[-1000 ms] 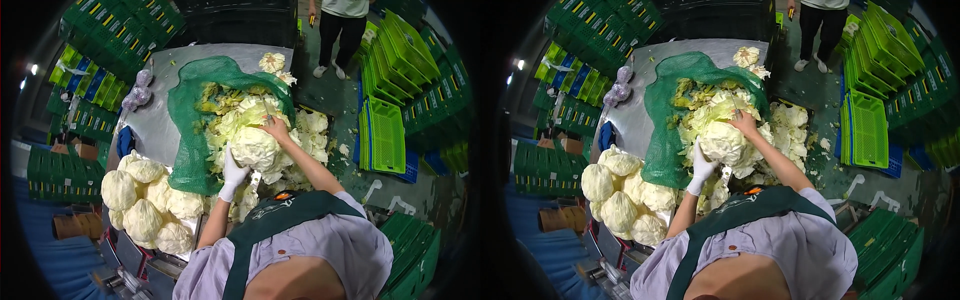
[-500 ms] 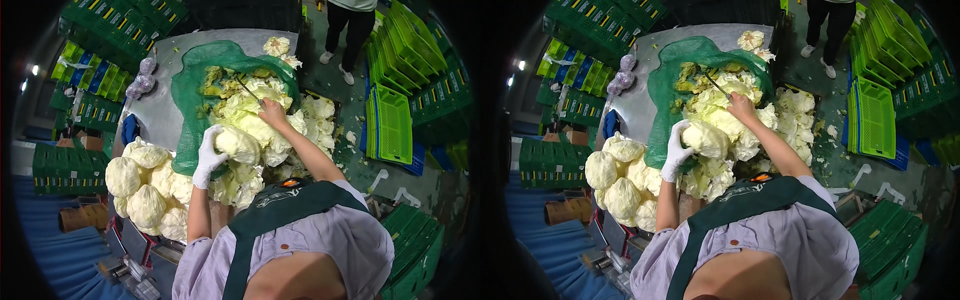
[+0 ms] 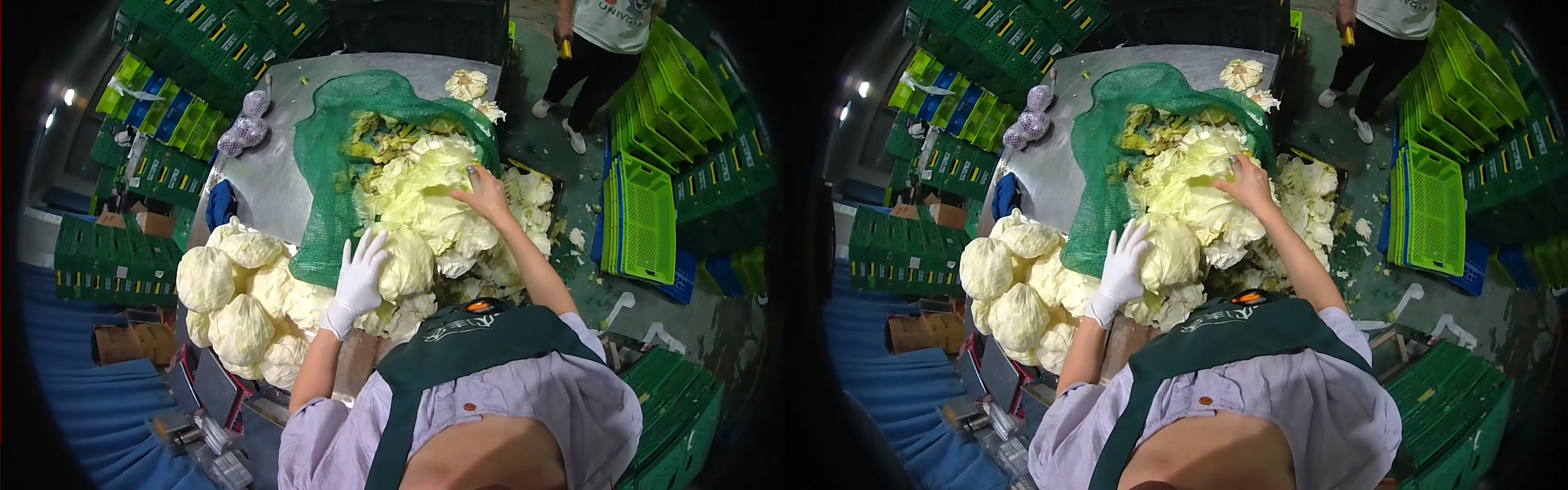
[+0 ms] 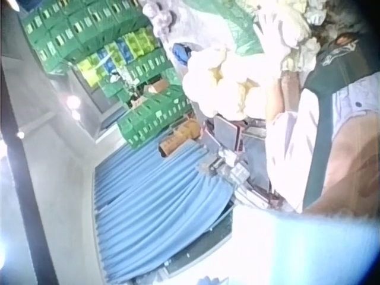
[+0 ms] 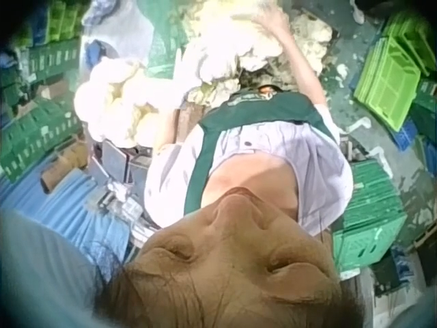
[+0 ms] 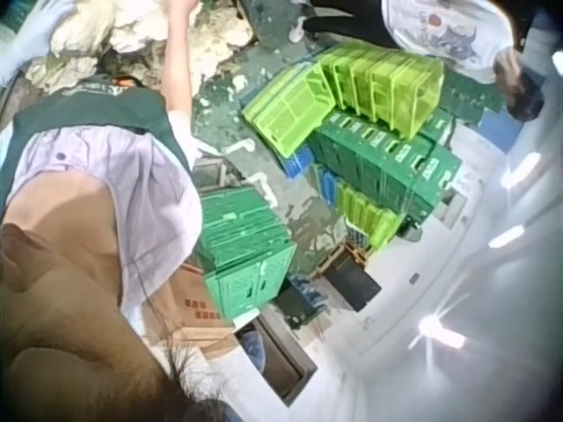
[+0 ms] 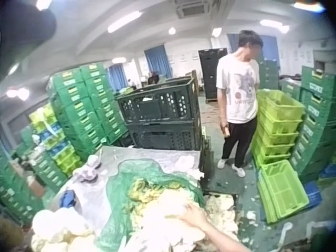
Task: The person trims cabbages taken from a mesh bag using a knife, strips off outer leaves, stacks the trimmed cabbages on the table, and gathers the remaining cabbage scraps and mesh bag.
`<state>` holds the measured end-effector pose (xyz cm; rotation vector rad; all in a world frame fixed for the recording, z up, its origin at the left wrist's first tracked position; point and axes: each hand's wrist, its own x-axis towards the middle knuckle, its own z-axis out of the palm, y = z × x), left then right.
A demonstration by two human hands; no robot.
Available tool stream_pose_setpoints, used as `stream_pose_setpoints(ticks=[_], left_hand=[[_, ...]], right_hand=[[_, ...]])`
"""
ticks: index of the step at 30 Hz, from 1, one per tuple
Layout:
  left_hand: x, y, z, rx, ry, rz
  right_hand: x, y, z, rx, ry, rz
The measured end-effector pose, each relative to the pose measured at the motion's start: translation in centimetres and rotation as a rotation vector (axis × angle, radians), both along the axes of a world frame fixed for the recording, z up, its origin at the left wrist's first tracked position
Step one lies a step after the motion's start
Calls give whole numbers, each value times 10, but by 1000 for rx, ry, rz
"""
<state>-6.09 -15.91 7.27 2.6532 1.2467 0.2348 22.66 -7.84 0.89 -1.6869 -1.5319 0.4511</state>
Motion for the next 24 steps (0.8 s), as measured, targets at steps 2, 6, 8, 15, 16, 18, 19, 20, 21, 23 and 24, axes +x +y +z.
stream_pose_setpoints(ticks=[2, 6, 8, 15, 16, 18, 19, 20, 21, 23, 24], left_hand=[[-5, -4, -4, 11, 72, -6], [-7, -7, -6, 64, 172, -71], [-7, -7, -9, 107, 195, -144], [-34, -2, -33, 97, -39, -236], [-38, -2, -35, 215, 5, -222], [-31, -8, -20, 107, -127, -113], [-27, -9, -16, 93, -226, -77], [-24, -7, -16, 190, -259, -69], [-23, -7, -19, 196, -264, -83], [-22, -10, -28, -28, -617, 213], [-22, -8, -36, -98, -737, 296]], right_hand=[[-9, -19, 29, -113, 106, 47], [-34, -44, 9, -421, 227, 498], [-54, -43, -53, -386, -34, 559], [-71, -30, -83, -365, -481, 646], [-72, -32, -90, -365, -471, 600], [-75, -36, -103, -375, -494, 536], [-74, -39, -103, -333, -480, 469], [-68, -38, -103, -403, -460, 447], [-64, -40, -93, -475, -436, 431], [-53, -37, -98, -441, -409, 418], [-49, -39, -100, -411, -379, 420]])
